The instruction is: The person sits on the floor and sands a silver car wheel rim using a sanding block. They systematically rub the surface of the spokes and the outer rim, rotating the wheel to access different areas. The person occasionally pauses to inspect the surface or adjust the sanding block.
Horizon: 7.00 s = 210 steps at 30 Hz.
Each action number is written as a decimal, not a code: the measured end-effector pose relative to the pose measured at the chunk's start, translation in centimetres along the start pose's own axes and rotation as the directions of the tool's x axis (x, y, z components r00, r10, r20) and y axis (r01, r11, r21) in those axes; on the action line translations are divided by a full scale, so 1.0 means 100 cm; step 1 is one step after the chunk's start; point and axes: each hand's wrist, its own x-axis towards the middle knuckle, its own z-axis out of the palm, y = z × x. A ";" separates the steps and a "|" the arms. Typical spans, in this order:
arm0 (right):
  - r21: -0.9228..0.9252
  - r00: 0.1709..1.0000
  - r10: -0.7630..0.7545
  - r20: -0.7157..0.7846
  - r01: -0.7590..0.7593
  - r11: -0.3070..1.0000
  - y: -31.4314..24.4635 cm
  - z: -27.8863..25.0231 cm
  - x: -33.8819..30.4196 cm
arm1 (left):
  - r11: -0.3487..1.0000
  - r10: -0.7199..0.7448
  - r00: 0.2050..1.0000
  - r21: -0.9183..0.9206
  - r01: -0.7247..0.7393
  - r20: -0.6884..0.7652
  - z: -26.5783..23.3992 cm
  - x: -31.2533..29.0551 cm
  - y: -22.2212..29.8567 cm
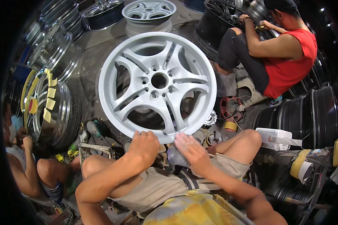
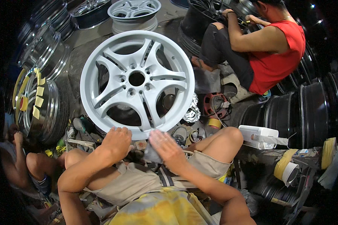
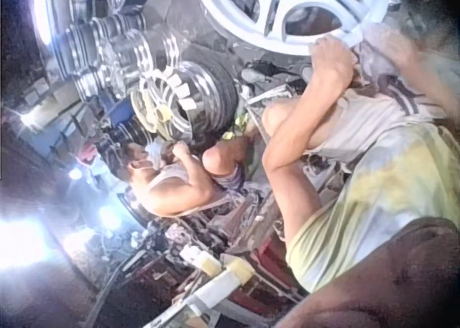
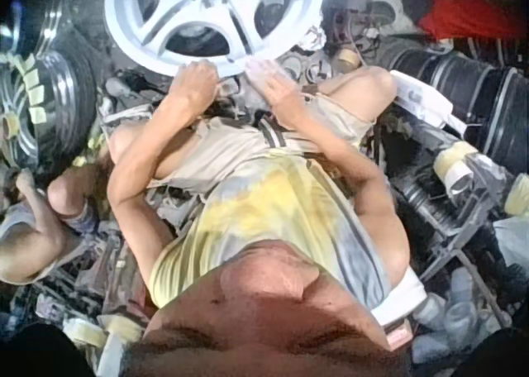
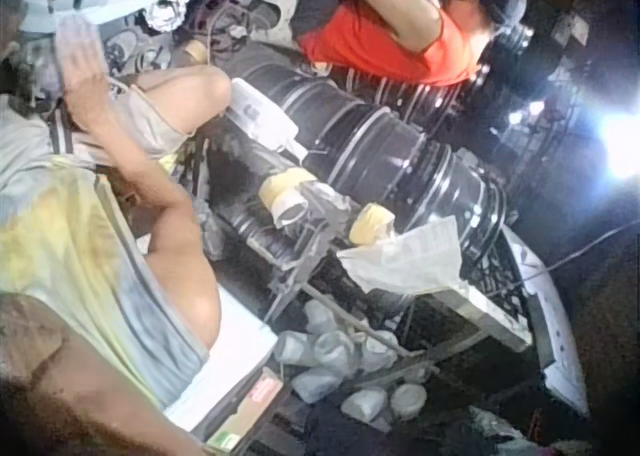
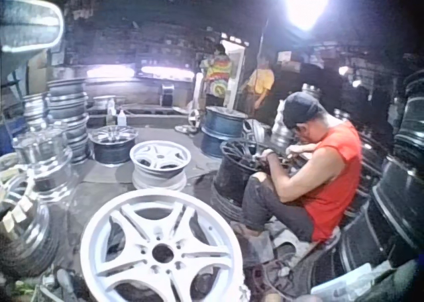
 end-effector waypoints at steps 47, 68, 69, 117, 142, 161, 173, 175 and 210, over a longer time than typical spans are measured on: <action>-0.237 0.968 -0.234 -0.085 0.209 0.949 0.207 -0.029 0.359 | 0.508 -0.786 0.436 -0.860 0.051 -0.439 0.000 0.078 -0.228; -0.294 0.962 -0.246 -0.117 0.203 0.934 0.189 -0.020 0.368 | 0.546 -0.768 0.391 -0.838 -0.013 -0.507 -0.005 0.080 -0.224; -0.279 0.959 -0.253 -0.126 0.211 0.937 0.181 -0.014 0.379 | 0.544 -0.769 0.386 -0.839 -0.024 -0.509 -0.004 0.080 -0.224; 0.107 0.940 0.168 -0.296 -0.142 0.984 0.059 0.086 0.399 | 0.117 -0.875 0.470 -0.993 -0.026 -0.115 0.014 0.080 -0.229; 0.455 0.896 -0.078 0.438 -0.146 0.878 -0.006 -0.021 0.087 | -0.071 -0.719 0.686 -0.969 -0.235 -0.114 0.009 0.009 -0.259; 0.492 0.902 -0.029 0.430 -0.207 0.846 -0.042 0.030 0.151 | 0.081 -0.734 0.661 -0.986 -0.143 -0.156 0.006 0.032 -0.253; 0.624 0.941 0.320 0.107 -0.315 0.715 -0.092 0.080 0.239 | 0.078 -0.733 0.657 -0.982 -0.174 -0.175 0.004 0.026 -0.259; 0.600 0.943 0.322 0.080 -0.303 0.740 -0.091 0.083 0.235 | 0.086 -0.749 0.642 -0.985 -0.152 -0.164 0.007 0.020 -0.262; 0.594 0.902 0.310 -0.301 -0.077 0.801 -0.088 0.113 0.323 | 0.036 -0.706 0.684 -0.974 -0.223 -0.182 0.004 0.020 -0.259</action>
